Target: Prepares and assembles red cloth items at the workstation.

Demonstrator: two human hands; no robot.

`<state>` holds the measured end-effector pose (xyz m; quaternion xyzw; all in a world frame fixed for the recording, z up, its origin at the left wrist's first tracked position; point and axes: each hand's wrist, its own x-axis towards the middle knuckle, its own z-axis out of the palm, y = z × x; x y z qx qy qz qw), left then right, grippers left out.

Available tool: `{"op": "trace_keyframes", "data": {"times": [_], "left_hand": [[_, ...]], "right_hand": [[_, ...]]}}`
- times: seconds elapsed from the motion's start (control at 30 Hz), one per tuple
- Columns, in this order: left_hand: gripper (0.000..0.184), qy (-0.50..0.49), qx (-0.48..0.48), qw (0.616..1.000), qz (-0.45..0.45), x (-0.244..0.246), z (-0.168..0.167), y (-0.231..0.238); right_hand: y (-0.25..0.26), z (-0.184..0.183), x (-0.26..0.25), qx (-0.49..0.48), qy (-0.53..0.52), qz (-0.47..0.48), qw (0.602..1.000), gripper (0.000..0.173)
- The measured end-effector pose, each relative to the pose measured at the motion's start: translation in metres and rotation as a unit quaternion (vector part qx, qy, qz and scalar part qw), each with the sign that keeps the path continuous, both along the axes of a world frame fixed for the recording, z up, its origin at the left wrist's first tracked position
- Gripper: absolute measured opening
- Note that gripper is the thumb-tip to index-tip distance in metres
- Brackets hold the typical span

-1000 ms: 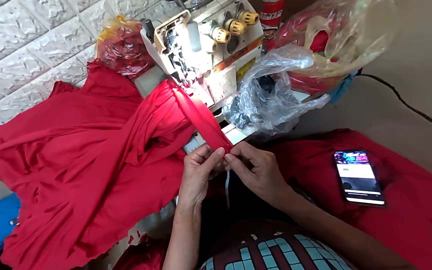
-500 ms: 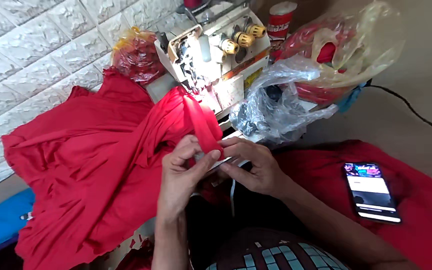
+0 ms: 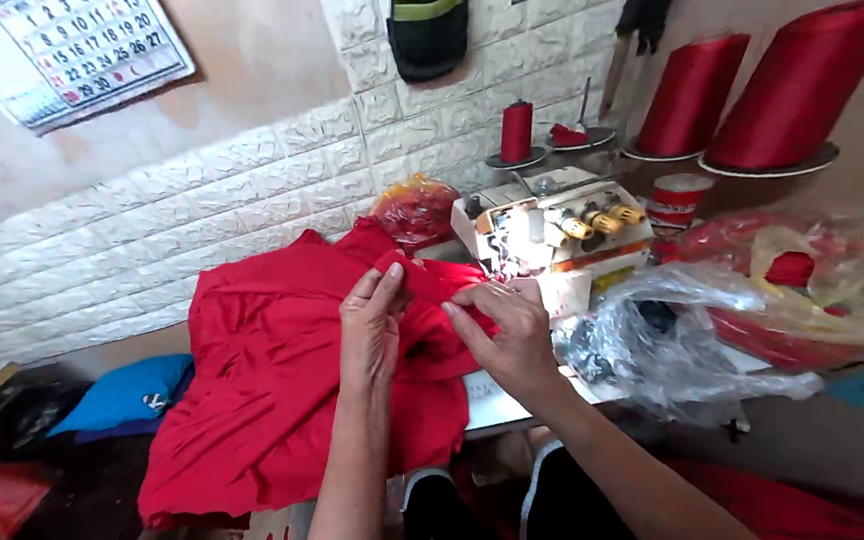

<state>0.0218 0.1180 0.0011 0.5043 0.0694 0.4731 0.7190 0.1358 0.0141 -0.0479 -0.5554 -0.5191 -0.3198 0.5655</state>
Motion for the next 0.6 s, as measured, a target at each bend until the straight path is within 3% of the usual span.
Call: {"op": "trace_keyframes", "data": {"times": [0.13, 0.27, 0.37, 0.5, 0.6], "left_hand": [[0.035, 0.013, 0.043, 0.999, 0.0, 0.003, -0.009, -0.004], [0.061, 0.023, 0.117, 0.993, -0.02, 0.007, -0.016, -0.014], [0.061, 0.027, 0.177, 0.984, 0.006, 0.009, -0.014, -0.019], [0.03, 0.027, 0.241, 0.97, 0.03, 0.008, 0.004, -0.016], [0.048, 0.032, 0.258, 0.965, 0.03, 0.011, 0.012, -0.011]], "right_hand": [[-0.005, -0.003, -0.002, -0.005, 0.044, 0.01, 0.999, 0.017], [-0.017, 0.001, -0.008, -0.028, 0.15, 0.102, 0.983, 0.011], [-0.022, 0.003, 0.007, -0.041, 0.179, 0.179, 0.966, 0.01], [-0.017, -0.014, 0.041, -0.11, 0.164, 0.076, 0.977, 0.019], [-0.012, -0.027, 0.054, -0.107, 0.181, 0.015, 0.978, 0.018]]}}
